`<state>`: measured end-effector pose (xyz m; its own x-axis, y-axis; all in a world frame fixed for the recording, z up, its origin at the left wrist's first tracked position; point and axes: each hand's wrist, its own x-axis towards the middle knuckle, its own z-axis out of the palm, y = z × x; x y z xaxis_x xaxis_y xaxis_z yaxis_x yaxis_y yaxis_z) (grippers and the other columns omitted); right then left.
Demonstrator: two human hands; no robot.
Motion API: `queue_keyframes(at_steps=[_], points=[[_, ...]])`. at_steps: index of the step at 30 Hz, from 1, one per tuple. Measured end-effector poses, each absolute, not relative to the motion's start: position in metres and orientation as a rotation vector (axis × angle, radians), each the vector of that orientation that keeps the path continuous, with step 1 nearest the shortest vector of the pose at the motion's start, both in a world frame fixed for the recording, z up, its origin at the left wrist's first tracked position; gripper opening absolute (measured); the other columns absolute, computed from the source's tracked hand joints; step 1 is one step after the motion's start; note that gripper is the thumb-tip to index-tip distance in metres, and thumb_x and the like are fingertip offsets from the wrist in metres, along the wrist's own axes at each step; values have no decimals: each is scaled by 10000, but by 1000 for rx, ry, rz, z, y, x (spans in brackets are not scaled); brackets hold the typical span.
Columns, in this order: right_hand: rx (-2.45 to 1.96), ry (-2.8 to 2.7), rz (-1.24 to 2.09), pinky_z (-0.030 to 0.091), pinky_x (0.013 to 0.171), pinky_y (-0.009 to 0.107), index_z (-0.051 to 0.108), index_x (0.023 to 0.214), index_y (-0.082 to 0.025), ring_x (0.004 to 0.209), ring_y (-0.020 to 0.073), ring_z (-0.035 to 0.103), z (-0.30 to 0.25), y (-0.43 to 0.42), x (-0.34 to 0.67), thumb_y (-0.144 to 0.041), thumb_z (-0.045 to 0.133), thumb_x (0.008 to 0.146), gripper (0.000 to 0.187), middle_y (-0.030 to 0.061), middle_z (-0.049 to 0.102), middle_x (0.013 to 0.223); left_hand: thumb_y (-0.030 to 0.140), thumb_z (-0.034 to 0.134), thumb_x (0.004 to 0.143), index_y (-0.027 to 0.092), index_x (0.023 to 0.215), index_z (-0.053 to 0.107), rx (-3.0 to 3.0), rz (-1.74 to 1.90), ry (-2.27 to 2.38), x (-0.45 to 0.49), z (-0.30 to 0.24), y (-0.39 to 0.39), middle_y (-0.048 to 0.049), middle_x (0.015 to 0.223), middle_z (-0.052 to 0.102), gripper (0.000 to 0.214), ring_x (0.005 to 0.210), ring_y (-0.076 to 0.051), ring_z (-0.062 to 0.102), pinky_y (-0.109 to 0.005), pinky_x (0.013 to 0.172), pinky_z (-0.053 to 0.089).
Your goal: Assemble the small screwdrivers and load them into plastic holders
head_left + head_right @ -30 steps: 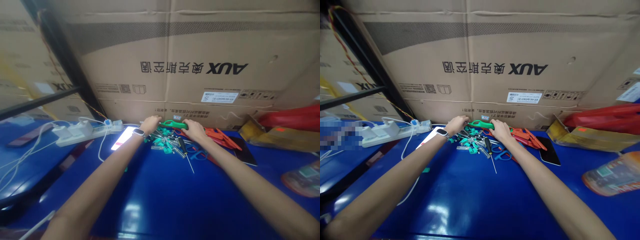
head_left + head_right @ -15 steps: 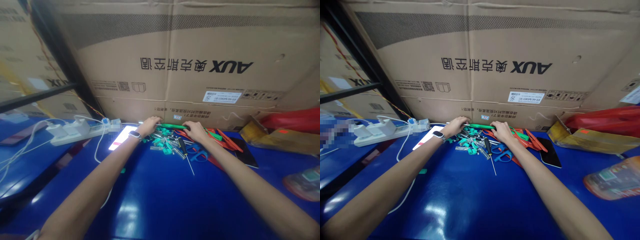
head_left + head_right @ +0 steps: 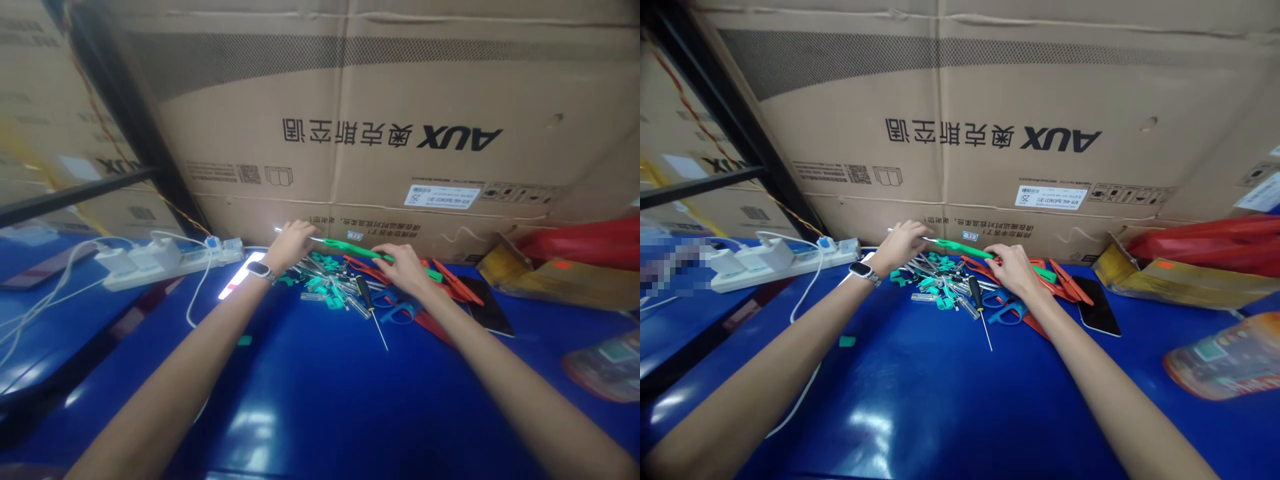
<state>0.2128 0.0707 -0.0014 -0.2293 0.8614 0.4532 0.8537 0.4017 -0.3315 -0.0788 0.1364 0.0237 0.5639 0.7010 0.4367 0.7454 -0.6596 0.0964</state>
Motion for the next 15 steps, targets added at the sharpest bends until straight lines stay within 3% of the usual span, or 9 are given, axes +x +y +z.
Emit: queue_keyframes(at_steps=[4, 8, 12, 15], points=[[-1450, -1977, 88, 471, 905, 429, 732, 1049, -216, 902, 267, 698, 3, 28, 206, -319, 603, 895, 225, 64, 771, 1011, 304, 668, 867, 176, 1227, 564, -2312, -959, -1372, -76, 36, 93, -172, 1284, 552, 396, 1199, -368, 488, -497, 971, 400], [-1467, -1813, 275, 509, 861, 428, 732, 1005, -238, 929, 281, 699, 0, -16, 188, -351, 651, 850, 208, 58, 766, 1032, 378, 698, 836, 159, 1052, 571, -2083, -1230, -1590, -72, 30, 64, -191, 1174, 580, 333, 1119, -389, 520, -537, 940, 417], [-1453, -1690, 475, 534, 810, 415, 727, 946, -229, 852, 262, 700, -5, -41, 167, -375, 679, 816, 201, 52, 767, 918, 299, 641, 831, 179, 923, 579, -2302, -1643, -1781, -70, 16, 56, -93, 941, 670, 164, 888, -255, 627, -413, 837, 497], [-1374, -1649, 650, 547, 781, 393, 720, 908, -229, 819, 241, 699, -12, -47, 153, -374, 703, 787, 190, 43, 762, 878, 328, 568, 854, 169, 968, 620, -2501, -2216, -1934, -67, 8, 52, -87, 934, 716, 202, 878, -218, 666, -337, 785, 518]])
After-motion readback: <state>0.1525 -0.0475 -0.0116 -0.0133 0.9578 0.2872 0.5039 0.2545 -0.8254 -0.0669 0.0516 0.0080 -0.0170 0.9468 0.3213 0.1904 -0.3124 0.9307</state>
